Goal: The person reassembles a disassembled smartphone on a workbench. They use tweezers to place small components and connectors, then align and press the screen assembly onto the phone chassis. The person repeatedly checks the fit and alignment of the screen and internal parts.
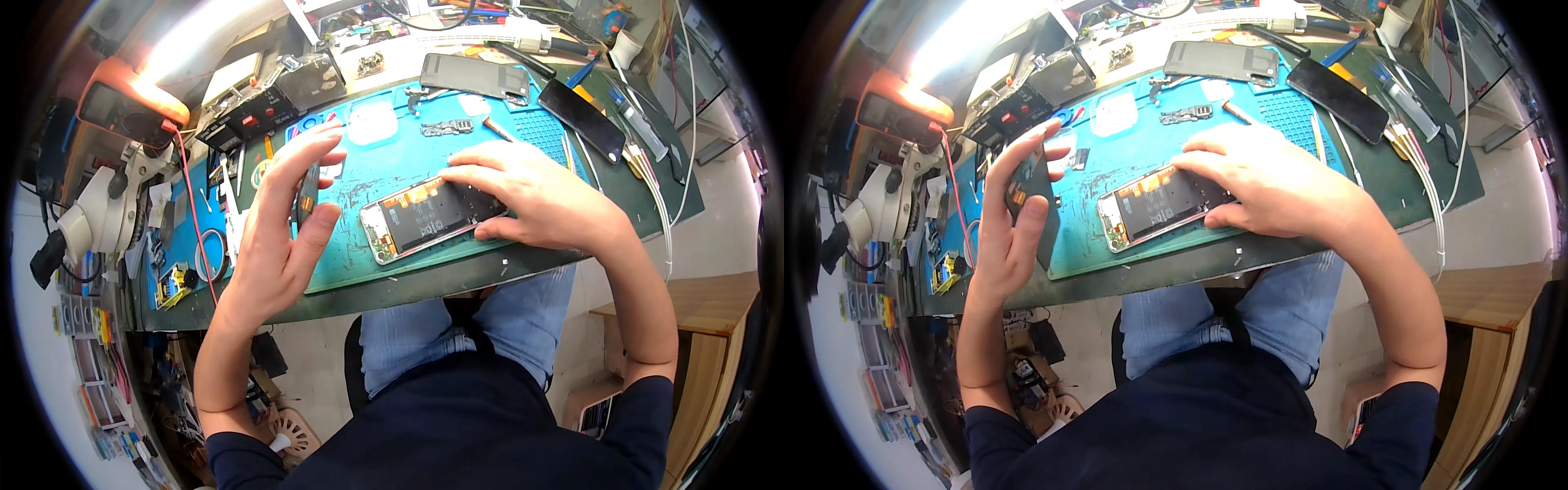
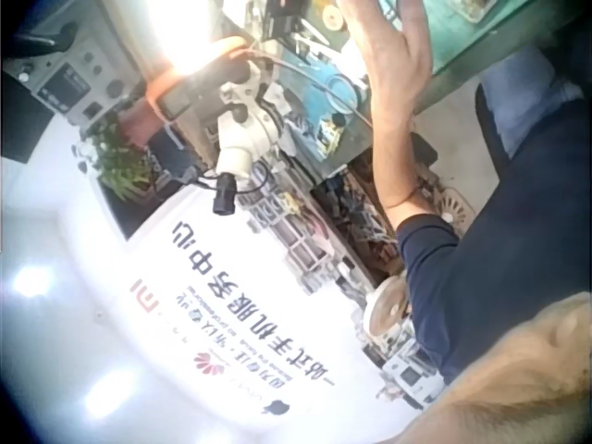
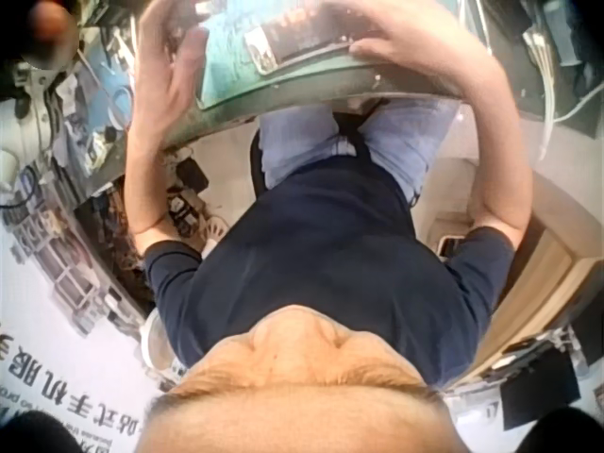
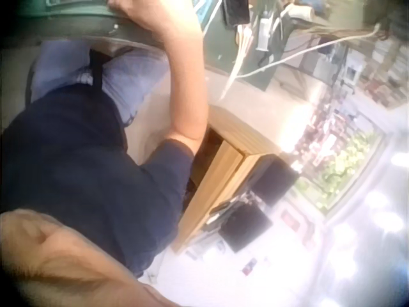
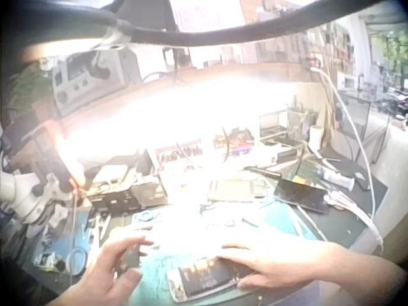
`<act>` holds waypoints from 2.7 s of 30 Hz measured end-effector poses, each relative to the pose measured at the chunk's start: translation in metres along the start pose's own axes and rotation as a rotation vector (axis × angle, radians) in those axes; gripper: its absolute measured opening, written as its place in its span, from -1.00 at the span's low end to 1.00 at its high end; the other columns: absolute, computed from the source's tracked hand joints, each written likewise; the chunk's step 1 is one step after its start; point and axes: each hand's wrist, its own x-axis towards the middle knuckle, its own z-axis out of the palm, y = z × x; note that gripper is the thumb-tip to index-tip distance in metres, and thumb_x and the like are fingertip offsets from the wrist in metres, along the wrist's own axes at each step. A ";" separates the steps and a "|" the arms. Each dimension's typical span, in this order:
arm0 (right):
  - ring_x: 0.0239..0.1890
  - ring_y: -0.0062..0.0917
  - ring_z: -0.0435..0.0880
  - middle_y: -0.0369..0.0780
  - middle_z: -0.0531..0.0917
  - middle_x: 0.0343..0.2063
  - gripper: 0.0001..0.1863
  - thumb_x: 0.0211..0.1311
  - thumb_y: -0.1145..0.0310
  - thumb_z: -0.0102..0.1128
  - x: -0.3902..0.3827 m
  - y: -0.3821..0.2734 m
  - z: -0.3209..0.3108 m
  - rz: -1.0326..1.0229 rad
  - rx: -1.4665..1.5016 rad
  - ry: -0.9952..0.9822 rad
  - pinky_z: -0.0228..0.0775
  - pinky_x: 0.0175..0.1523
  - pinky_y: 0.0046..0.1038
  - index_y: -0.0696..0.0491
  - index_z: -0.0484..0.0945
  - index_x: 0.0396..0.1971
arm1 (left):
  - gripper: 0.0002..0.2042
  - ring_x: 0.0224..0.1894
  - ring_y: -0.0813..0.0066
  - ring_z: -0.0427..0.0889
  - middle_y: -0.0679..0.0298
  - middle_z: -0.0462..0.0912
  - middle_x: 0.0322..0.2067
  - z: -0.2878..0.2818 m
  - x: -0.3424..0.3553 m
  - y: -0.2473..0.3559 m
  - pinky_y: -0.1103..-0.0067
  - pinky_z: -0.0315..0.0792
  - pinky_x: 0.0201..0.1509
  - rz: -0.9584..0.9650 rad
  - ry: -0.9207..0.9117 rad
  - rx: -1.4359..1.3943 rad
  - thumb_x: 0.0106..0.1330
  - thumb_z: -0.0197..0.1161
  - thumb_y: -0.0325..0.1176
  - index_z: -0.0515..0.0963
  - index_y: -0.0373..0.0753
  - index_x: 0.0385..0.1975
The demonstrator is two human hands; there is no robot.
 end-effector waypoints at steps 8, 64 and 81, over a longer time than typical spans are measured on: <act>0.08 -0.18 0.59 -0.12 0.59 0.04 -0.37 -0.02 0.21 0.52 0.006 -0.008 -0.015 -0.124 -0.028 0.153 0.45 0.26 -0.23 0.09 0.61 0.12 | -0.54 0.29 0.13 0.57 -0.16 0.34 0.38 0.008 0.009 -0.015 0.34 0.52 0.28 0.012 0.154 -0.258 0.64 0.07 -0.17 0.24 -0.28 0.37; 0.25 -0.22 0.57 0.04 0.35 0.35 0.37 0.01 0.30 0.69 0.073 -0.121 -0.009 -0.048 0.772 0.943 0.48 0.30 -0.22 -0.04 -0.29 0.59 | -0.58 -0.19 0.24 0.80 0.11 0.72 -0.06 -0.007 -0.020 0.030 0.47 0.73 -0.15 0.191 0.333 0.384 0.18 0.38 -0.66 0.64 -0.35 0.09; 0.26 -0.18 0.58 0.03 0.39 0.32 0.34 0.00 0.31 0.69 0.064 -0.123 -0.021 -0.030 0.776 0.922 0.50 0.31 -0.18 -0.05 -0.24 0.59 | -0.56 -0.16 0.18 0.79 0.13 0.73 -0.09 -0.019 -0.007 0.040 0.43 0.70 -0.16 0.110 0.166 0.172 0.20 0.34 -0.66 0.62 -0.23 0.12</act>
